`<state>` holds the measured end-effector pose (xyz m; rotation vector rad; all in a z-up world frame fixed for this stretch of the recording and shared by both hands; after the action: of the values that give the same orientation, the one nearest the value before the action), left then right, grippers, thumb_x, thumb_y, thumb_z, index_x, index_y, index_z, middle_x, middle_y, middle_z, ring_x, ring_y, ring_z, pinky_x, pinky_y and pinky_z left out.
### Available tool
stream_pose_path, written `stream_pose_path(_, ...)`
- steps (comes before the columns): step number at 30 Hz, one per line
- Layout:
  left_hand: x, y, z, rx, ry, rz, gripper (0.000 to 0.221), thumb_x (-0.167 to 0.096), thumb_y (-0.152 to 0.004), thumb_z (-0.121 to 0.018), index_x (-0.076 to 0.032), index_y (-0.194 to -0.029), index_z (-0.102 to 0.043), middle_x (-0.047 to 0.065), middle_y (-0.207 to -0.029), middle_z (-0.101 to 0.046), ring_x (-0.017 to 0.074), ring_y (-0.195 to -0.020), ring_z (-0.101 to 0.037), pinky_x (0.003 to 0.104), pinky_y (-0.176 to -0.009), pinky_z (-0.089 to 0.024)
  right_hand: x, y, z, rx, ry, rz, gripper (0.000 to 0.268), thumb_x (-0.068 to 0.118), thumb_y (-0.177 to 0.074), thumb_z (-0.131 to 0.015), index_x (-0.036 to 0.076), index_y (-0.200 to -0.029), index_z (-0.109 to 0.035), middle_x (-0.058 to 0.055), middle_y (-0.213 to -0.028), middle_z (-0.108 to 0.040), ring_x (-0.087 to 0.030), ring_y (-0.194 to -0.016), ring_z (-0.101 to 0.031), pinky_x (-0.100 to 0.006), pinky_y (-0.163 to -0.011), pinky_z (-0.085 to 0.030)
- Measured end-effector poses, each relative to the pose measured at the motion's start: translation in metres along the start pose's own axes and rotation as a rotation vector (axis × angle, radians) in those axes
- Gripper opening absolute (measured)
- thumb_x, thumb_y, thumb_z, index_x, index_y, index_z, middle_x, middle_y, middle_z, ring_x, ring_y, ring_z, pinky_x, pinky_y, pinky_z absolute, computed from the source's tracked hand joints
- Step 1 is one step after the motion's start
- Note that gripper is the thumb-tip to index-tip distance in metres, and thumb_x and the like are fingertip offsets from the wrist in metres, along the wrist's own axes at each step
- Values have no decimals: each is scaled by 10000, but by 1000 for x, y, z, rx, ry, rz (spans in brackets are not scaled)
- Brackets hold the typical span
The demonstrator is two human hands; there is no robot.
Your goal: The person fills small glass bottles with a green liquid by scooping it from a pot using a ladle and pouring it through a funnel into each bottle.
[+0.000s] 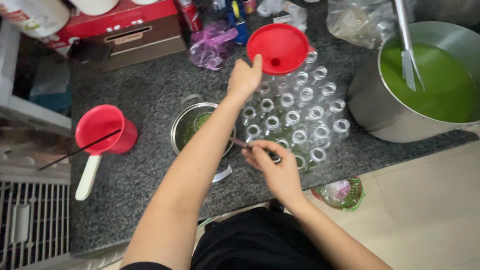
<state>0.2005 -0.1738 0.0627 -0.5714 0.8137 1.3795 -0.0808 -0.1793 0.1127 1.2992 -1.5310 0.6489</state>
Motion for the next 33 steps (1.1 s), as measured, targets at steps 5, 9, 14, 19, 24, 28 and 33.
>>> stream_pose_path(5,9,-24,-17,-49,265,-82,419,-312,-916,-572,61,-1038,-718,220,-907,-764,310,-823,-735,409,-756,-552,-3,2,4,13,-3,-29,237,76,-996,-600,-80,-1143,-701,-148,-1085,-744,-206,-1037,-748,-307,-912,-628)
stream_pose_path(9,-16,-15,-1,14,546,-196,296,-198,-960,-545,47,-1038,-691,93,-730,-740,146,-600,-652,313,-580,-511,-6,-1,7,51,-14,-22,231,62,-993,-608,-89,-1138,-706,-133,-1083,-733,-192,-1031,-743,-291,-905,-621)
stream_pose_path(14,-40,-6,-9,29,514,-233,302,-196,-967,-524,32,-1102,-669,71,-739,-755,128,-617,-666,299,-598,-517,-3,-4,10,68,-26,-63,231,68,-996,-600,-87,-1135,-702,-129,-1086,-738,-176,-1029,-735,-284,-898,-617)
stream_pose_path(19,-33,-11,-39,75,527,-246,317,-186,-976,-516,42,-1165,-629,101,-764,-762,147,-659,-697,306,-645,-543,-2,-8,17,71,-51,-67,241,73,-994,-600,-87,-1148,-693,-125,-1105,-734,-177,-1041,-731,-287,-916,-614)
stream_pose_path(24,-21,-16,-53,51,390,-199,349,-228,-962,-536,36,-1183,-589,123,-821,-759,183,-694,-757,327,-660,-572,-9,-9,21,72,-98,-71,245,76,-1006,-594,-97,-1155,-682,-129,-1111,-724,-191,-1050,-731,-297,-930,-617)
stream_pose_path(28,-23,-7,-49,103,308,-209,504,-319,-991,-552,67,-1309,-486,110,-842,-780,194,-758,-772,323,-728,-570,-12,-7,20,69,-105,-69,244,72,-1002,-596,-91,-1165,-678,-127,-1124,-712,-198,-1060,-729,-302,-931,-613)
stream_pose_path(33,-30,21,-12,85,201,-200,706,-397,-1035,-545,77,-1505,-316,90,-808,-784,186,-751,-743,315,-773,-565,-8,-5,13,53,-64,-75,245,84,-1007,-591,-79,-1165,-685,-135,-1124,-717,-201,-1059,-733,-303,-929,-618)
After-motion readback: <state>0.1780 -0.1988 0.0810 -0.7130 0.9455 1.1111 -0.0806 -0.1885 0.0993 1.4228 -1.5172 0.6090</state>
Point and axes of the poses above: each hand's wrist, its own y-axis away from the middle knuckle, its own z-axis out of the back of the hand, x = y × z, the point moved 2 cm from there along -y, towards the middle knuckle
